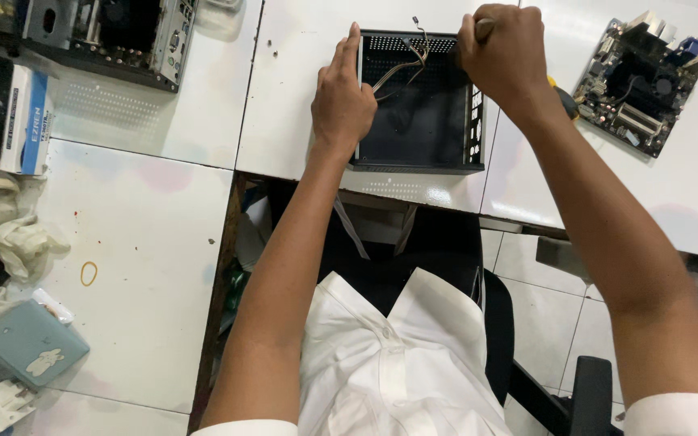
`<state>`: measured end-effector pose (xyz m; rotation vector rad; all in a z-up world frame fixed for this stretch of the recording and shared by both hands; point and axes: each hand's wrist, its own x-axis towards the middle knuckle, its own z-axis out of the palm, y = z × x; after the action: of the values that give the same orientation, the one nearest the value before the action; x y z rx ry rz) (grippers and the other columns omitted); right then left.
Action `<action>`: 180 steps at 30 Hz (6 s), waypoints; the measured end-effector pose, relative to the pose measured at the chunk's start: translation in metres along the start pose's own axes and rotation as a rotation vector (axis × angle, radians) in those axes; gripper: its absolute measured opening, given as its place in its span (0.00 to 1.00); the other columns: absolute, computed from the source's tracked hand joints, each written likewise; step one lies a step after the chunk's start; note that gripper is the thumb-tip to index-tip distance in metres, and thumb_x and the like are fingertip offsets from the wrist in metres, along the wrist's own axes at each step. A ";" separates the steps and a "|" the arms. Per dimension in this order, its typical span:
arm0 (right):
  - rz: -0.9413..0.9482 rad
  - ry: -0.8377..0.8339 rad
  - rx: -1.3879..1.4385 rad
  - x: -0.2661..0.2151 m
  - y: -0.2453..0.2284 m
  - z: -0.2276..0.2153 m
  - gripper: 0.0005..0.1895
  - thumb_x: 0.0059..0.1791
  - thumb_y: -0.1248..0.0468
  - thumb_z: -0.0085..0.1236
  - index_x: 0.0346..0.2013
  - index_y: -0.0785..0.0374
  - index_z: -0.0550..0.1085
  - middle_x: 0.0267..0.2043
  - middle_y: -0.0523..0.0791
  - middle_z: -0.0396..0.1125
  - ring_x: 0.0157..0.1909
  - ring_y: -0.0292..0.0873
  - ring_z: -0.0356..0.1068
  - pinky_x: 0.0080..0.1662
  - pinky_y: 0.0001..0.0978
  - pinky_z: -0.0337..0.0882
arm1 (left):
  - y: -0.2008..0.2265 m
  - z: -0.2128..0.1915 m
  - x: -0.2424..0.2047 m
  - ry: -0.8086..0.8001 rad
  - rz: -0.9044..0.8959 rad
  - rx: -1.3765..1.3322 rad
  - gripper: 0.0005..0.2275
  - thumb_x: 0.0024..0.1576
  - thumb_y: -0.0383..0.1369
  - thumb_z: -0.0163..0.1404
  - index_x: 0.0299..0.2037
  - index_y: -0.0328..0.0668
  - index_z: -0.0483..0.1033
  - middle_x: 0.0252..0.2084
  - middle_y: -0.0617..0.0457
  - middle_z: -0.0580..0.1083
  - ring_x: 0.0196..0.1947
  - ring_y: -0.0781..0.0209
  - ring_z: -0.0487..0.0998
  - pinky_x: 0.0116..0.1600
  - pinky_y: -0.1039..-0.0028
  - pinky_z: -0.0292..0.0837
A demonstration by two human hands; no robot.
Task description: The person cleans the interior of a computer case with a brush, then places a motherboard inside. They connect a cable to the motherboard and use a screwdriver to secure the board to the case.
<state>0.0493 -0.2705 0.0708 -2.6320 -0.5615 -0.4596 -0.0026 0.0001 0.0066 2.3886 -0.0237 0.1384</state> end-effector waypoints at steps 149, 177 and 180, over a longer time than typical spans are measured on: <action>-0.209 -0.278 0.015 -0.012 -0.083 -0.095 0.14 0.65 0.63 0.56 0.35 0.60 0.74 0.30 0.46 0.69 0.28 0.47 0.69 0.30 0.41 0.71 | 0.007 0.005 0.007 0.077 -0.042 0.002 0.24 0.73 0.40 0.38 0.80 0.61 0.51 0.77 0.50 0.67 0.67 0.32 0.70 0.52 0.44 0.81; 0.062 0.118 0.050 -0.160 -0.011 0.013 0.29 0.39 0.75 0.58 0.57 0.68 0.74 0.53 0.57 0.64 0.55 0.62 0.61 0.55 0.53 0.67 | 0.091 0.025 0.029 0.223 0.292 -0.556 0.23 0.71 0.28 0.48 0.76 0.58 0.60 0.24 0.60 0.64 0.22 0.67 0.66 0.31 0.73 0.65; 0.069 0.106 0.060 -0.158 -0.013 0.011 0.31 0.38 0.75 0.57 0.57 0.68 0.74 0.53 0.58 0.64 0.55 0.63 0.61 0.55 0.52 0.68 | 0.107 -0.025 0.012 0.269 0.354 -0.731 0.24 0.73 0.30 0.51 0.78 0.57 0.60 0.25 0.63 0.60 0.27 0.71 0.61 0.40 0.77 0.68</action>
<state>-0.0906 -0.3043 0.0028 -2.5435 -0.4424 -0.5490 0.0005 -0.0611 0.0987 1.6036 -0.3158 0.5208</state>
